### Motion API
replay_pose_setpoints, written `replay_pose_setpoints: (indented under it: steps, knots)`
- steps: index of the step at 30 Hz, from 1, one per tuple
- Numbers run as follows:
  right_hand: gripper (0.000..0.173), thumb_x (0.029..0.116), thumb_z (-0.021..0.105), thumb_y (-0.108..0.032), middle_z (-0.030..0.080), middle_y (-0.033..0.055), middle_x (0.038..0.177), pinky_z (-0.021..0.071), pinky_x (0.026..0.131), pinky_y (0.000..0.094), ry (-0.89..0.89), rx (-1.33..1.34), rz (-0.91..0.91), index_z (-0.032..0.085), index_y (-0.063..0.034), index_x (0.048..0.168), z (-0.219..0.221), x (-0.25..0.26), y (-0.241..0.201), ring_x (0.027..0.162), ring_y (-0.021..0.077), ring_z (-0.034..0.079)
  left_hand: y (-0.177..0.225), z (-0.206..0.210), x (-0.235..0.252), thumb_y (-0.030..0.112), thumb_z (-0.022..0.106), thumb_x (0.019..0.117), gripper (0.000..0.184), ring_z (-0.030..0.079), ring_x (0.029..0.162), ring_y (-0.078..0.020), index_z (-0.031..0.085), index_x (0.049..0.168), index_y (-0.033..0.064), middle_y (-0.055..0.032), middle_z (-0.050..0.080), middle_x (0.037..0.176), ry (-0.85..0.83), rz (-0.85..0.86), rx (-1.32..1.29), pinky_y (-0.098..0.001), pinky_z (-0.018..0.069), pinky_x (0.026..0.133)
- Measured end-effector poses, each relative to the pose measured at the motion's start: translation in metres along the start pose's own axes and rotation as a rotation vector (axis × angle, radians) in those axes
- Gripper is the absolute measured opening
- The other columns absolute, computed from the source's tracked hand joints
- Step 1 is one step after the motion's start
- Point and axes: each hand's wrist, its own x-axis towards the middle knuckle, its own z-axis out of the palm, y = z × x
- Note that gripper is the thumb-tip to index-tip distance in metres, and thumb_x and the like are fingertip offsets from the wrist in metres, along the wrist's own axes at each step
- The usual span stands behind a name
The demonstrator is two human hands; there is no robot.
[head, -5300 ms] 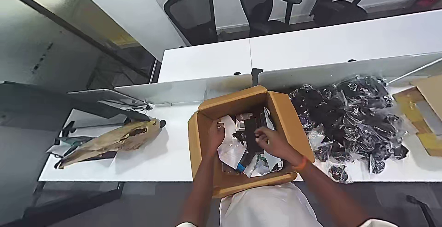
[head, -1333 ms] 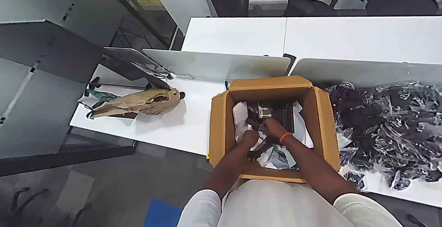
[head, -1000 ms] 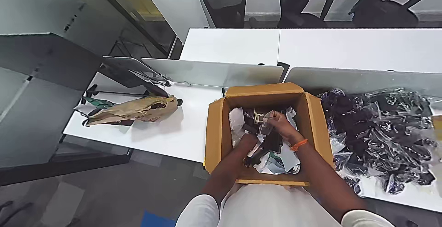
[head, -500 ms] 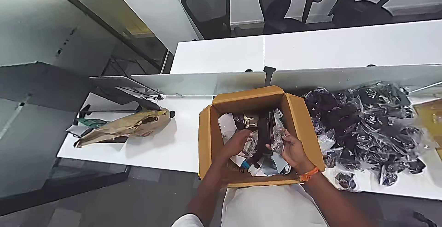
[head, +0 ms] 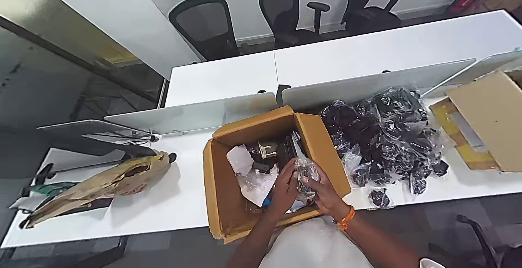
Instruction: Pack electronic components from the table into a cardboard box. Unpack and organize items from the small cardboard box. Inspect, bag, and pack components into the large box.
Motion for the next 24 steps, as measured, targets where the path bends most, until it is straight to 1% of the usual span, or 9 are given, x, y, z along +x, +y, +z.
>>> replay_pose_setpoints:
  steps: [4,7,9,12,15,17,19,22,24]
  knots:
    - [0.084,0.0893,0.076,-0.013,0.054,0.0157,0.141,0.0577,0.098,0.0454,0.073,-0.009,-0.227,0.025,-0.0072,0.156,-0.022,-0.001,-0.019,0.12,0.0266,0.062,0.006,0.015,0.006,0.019,0.039,0.1107,0.046,0.066,0.119,-0.0226,0.044,0.149,-0.0057,-0.0174,0.057,0.145,-0.081,-0.084,-0.159,-0.0387,0.0584,0.099]
    - [0.085,0.0933,0.07,-0.013,0.052,0.0173,0.142,0.0593,0.094,0.048,0.169,0.001,-0.301,0.017,-0.0099,0.159,-0.045,0.007,-0.031,0.119,0.0291,0.063,-0.001,0.025,0.007,0.018,0.044,0.1092,0.045,0.067,0.116,-0.0228,0.045,0.15,-0.0026,-0.0146,0.058,0.145,-0.131,-0.156,-0.182,-0.0386,0.06,0.095]
    - [0.073,0.1003,0.057,-0.015,0.053,0.0183,0.14,0.0588,0.092,0.05,0.263,0.068,-0.302,0.016,-0.0138,0.161,-0.06,0.013,-0.038,0.117,0.0308,0.063,-0.011,0.031,0.006,0.015,0.047,0.1078,0.043,0.068,0.116,-0.0235,0.048,0.147,-0.0015,-0.0139,0.058,0.145,-0.146,-0.202,-0.186,-0.0399,0.0605,0.095]
    - [0.053,0.1084,0.036,-0.032,0.058,0.0157,0.136,0.056,0.096,0.0475,0.398,0.154,-0.325,0.029,-0.0104,0.156,-0.089,0.03,-0.048,0.118,0.0266,0.062,-0.029,0.033,0.003,0.013,0.05,0.1063,0.04,0.069,0.112,-0.0233,0.052,0.144,-0.0001,-0.0129,0.059,0.143,-0.151,-0.253,-0.154,-0.0413,0.0612,0.095]
    - [0.055,0.1101,0.019,-0.045,0.067,0.014,0.113,0.0587,0.085,0.0471,0.443,0.2,-0.346,0.05,-0.0066,0.135,-0.119,0.064,-0.067,0.1,0.0252,0.068,-0.036,0.029,0.004,0.015,0.051,0.1047,0.04,0.072,0.101,-0.0199,0.054,0.143,0.0056,-0.0088,0.064,0.135,-0.168,-0.336,-0.078,-0.0382,0.0627,0.086]
    - [0.065,0.1079,0.015,-0.056,0.064,0.0146,0.123,0.0572,0.089,0.0513,0.41,0.145,-0.377,0.047,-0.0105,0.142,-0.141,0.09,-0.08,0.108,0.0277,0.066,-0.039,0.027,0.006,0.015,0.051,0.1043,0.038,0.072,0.095,-0.0195,0.055,0.142,0.0062,-0.0093,0.068,0.127,-0.169,-0.351,-0.065,-0.0376,0.0632,0.083]
    - [0.071,0.1059,0.018,-0.064,0.051,0.0137,0.148,0.052,0.1,0.055,0.55,0.015,-0.33,0.032,-0.0165,0.157,-0.165,0.116,-0.089,0.129,0.029,0.056,-0.042,0.027,0.007,0.014,0.051,0.1047,0.036,0.072,0.097,-0.0183,0.057,0.139,0.0041,-0.0106,0.068,0.126,-0.144,-0.337,-0.06,-0.036,0.0626,0.083]
    - [0.074,0.1082,0.034,-0.05,0.024,0.0232,0.165,0.0336,0.119,0.0519,0.893,-0.43,-0.358,0.012,-0.006,0.163,-0.182,0.141,-0.096,0.149,0.0329,0.033,-0.043,0.023,0.013,0.01,0.05,0.1036,0.037,0.066,0.116,-0.0184,0.057,0.138,-0.0011,-0.0154,0.063,0.135,-0.04,-0.277,-0.045,-0.0342,0.0589,0.095]
    - [0.07,0.108,0.038,-0.041,0.024,0.0246,0.165,0.0305,0.122,0.0487,0.917,-0.585,-0.478,0.014,-0.0024,0.162,-0.161,0.133,-0.103,0.151,0.0322,0.031,-0.046,0.009,0.018,0.009,0.05,0.1029,0.038,0.062,0.124,-0.0222,0.055,0.138,-0.0046,-0.019,0.06,0.138,0.052,-0.237,-0.03,-0.0382,0.0545,0.103]
